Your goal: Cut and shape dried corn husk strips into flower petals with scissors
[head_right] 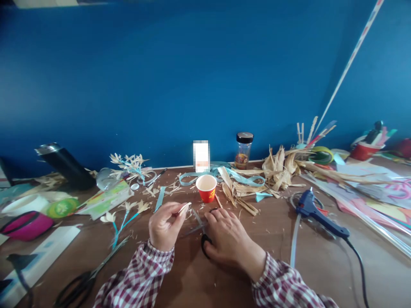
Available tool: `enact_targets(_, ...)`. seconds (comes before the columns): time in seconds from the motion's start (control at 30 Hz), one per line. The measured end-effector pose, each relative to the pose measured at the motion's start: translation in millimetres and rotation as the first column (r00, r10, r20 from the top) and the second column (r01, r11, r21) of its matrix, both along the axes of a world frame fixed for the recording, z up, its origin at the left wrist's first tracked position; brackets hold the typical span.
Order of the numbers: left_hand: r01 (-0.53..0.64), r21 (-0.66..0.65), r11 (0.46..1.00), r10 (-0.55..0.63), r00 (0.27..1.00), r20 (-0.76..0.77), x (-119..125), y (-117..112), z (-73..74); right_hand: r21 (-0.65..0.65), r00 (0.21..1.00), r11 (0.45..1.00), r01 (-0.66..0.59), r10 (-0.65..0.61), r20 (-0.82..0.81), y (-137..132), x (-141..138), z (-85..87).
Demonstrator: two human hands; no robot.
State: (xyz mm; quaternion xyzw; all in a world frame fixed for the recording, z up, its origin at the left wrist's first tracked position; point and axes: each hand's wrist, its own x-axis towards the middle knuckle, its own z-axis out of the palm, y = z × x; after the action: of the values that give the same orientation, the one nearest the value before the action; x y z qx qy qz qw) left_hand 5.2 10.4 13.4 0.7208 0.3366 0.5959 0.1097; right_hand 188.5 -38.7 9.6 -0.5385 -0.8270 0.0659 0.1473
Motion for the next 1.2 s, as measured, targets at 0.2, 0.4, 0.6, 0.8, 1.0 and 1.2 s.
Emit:
enact_targets(0.2,0.004,-0.049,0.999,-0.006,1.000,-0.029,2.8,-4.1,-1.7,0.041,0.999,0.998,-0.039,0.039,-0.009,-5.5,-15.2,10.5)
enact_targets(0.4,-0.009,0.081,0.997,0.029,0.969,-0.246,3.5,-7.6,-8.2,-0.021,0.856,0.996,0.082,-0.081,-0.510,4.0,-11.6,5.3)
enact_targets(0.6,-0.011,0.216,0.976,0.103,0.901,-0.421,8.4,-14.3,-8.2,-0.384,0.377,0.888,-0.251,-0.276,-0.884,7.5,-11.9,-4.5)
enact_targets(0.8,-0.034,0.266,0.963,0.157,0.876,-0.455,8.1,-15.1,-2.4,-0.446,0.263,0.838,-0.314,-0.375,-0.889,9.1,-14.5,-12.7)
enact_targets(1.0,0.011,0.082,0.997,0.018,0.937,-0.349,10.8,-13.8,-9.1,-0.413,0.210,0.870,-0.268,-0.365,-0.907,10.8,-15.4,-12.2)
enact_targets(1.2,0.255,-0.655,0.711,-0.121,0.962,0.243,23.7,-13.0,-12.5,-0.388,0.284,0.914,-0.115,-0.344,-0.895,13.6,-16.7,-9.1)
